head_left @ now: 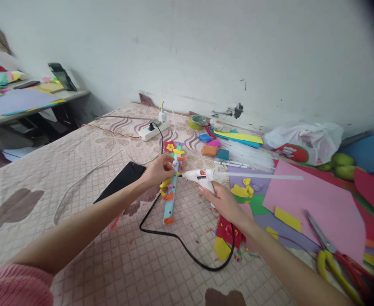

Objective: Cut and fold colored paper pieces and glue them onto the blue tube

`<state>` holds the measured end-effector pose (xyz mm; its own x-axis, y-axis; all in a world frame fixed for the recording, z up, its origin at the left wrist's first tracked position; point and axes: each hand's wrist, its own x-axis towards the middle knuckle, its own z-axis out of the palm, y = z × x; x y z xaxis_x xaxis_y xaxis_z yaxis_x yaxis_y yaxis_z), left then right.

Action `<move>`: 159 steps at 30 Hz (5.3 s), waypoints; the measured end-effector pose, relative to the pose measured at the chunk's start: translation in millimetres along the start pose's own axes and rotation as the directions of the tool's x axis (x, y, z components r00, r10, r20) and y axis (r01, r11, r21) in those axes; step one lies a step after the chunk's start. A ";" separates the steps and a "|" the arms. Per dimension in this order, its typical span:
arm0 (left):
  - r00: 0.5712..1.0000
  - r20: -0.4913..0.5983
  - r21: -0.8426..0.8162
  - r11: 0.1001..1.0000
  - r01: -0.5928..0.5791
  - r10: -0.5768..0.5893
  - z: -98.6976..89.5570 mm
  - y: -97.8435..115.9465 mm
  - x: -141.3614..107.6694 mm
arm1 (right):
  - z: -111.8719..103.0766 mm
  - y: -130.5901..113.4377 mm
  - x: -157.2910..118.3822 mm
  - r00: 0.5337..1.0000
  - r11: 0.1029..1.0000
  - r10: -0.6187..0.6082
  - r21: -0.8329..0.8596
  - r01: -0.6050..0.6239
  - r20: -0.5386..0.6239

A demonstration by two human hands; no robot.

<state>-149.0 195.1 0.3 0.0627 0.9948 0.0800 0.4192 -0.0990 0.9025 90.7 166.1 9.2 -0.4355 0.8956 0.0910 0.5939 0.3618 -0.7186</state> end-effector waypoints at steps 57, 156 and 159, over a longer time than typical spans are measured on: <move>0.996 0.090 0.136 0.991 -0.012 0.000 -3.6 -7.5 16.7 | 42.5 -33.0 23.2 0.995 0.955 -0.089 -0.278 0.100 0.050; 0.981 -0.174 0.262 0.964 -0.039 0.087 -9.9 35.6 -95.9 | 14.6 -14.9 -168.3 0.898 0.931 -0.363 -0.133 0.340 -0.247; 0.976 -0.183 0.289 0.955 -0.065 0.122 -6.1 37.5 -107.3 | 14.9 -12.5 -174.4 0.897 0.933 -0.358 -0.142 0.331 -0.259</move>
<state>-145.5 84.8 28.1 -0.0533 0.9628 0.2650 0.6580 -0.1658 0.7346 149.1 1.5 -8.0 -0.4282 0.7410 0.5172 0.5056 0.6708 -0.5425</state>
